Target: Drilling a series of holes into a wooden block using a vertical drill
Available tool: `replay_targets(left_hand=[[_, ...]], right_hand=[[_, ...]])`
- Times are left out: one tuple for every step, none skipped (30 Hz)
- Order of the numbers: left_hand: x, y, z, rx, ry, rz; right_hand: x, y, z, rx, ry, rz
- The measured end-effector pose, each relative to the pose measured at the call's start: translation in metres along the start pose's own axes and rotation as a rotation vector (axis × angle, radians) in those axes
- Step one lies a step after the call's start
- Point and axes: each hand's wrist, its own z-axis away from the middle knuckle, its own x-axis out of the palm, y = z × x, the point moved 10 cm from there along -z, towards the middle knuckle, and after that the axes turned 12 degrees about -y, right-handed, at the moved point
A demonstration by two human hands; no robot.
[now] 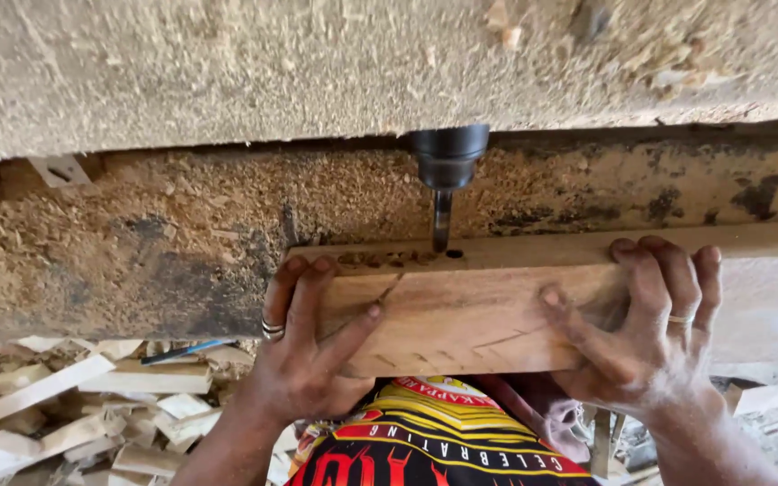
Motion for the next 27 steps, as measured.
replay_targets(left_hand=[[-0.001,0.000,-0.002,0.004,0.005,-0.004],[-0.002,-0.001,-0.004,0.007,0.015,0.008],[-0.001,0.000,-0.003,0.005,0.016,0.025],[-0.001,-0.002,-0.004,0.004,0.012,0.027],[-0.002,-0.001,-0.004,0.010,0.023,0.018],[-0.003,0.000,-0.004,0.015,0.034,0.009],[-0.003,0.001,-0.003,0.018,0.035,0.006],[-0.004,0.001,-0.002,0.017,0.039,0.012],[-0.004,0.001,-0.002,0.019,0.047,0.016],[-0.007,0.002,-0.006,0.024,0.052,0.012],[-0.008,0.002,-0.007,0.015,0.051,0.026],[-0.009,0.003,-0.008,0.007,0.050,0.041],[-0.008,0.001,-0.008,0.009,0.051,0.041],[-0.006,0.000,-0.008,0.015,0.044,0.023],[-0.005,0.000,-0.006,0.014,0.035,0.006],[-0.005,0.001,-0.004,0.010,0.034,0.007],[-0.006,0.001,-0.005,0.010,0.051,0.013],[-0.007,0.001,-0.006,0.010,0.068,0.019],[-0.007,0.002,-0.009,0.012,0.068,0.019],[-0.010,0.004,-0.011,0.009,0.081,0.005],[-0.013,0.005,-0.012,0.002,0.094,-0.015],[-0.016,0.007,-0.012,-0.001,0.095,-0.022],[-0.018,0.009,-0.013,-0.011,0.090,-0.015],[-0.020,0.010,-0.014,-0.021,0.086,-0.008],[-0.020,0.010,-0.012,-0.023,0.088,-0.016],[-0.019,0.009,-0.010,-0.026,0.081,-0.013],[-0.017,0.009,-0.011,-0.025,0.073,-0.005]], right_hand=[[0.001,0.002,0.000,-0.001,0.006,0.004],[0.001,0.003,0.000,-0.004,0.017,0.023],[0.003,0.003,0.003,-0.005,0.018,0.036],[0.004,0.004,0.002,-0.003,0.015,0.034],[0.004,0.004,0.002,-0.003,0.015,0.026],[0.003,0.003,0.002,-0.003,0.014,0.018],[0.003,0.003,0.003,-0.002,0.018,0.019],[0.003,0.002,0.004,-0.006,0.012,0.016],[0.002,0.002,0.003,-0.012,0.010,0.015],[0.002,0.003,0.003,-0.012,0.017,0.019],[0.003,0.003,0.004,-0.013,0.016,0.028],[0.004,0.002,0.005,-0.013,0.015,0.036],[0.004,0.002,0.004,-0.012,0.017,0.037],[0.005,0.003,0.004,-0.008,0.010,0.036],[0.005,0.002,0.005,-0.007,-0.002,0.031],[0.007,0.001,0.004,-0.010,-0.005,0.030],[0.007,0.001,0.004,-0.013,0.004,0.030],[0.006,0.001,0.004,-0.016,0.012,0.030],[0.007,0.002,0.004,-0.015,0.013,0.030],[0.006,0.002,0.005,-0.016,0.024,0.032],[0.005,0.000,0.004,-0.022,0.039,0.028],[0.004,-0.001,0.004,-0.026,0.044,0.024],[0.003,-0.002,0.003,-0.028,0.035,0.035],[0.002,-0.003,0.003,-0.030,0.027,0.046],[0.002,-0.003,0.005,-0.034,0.034,0.043],[0.004,-0.003,0.006,-0.041,0.022,0.041],[0.005,-0.001,0.008,-0.043,0.008,0.043]])
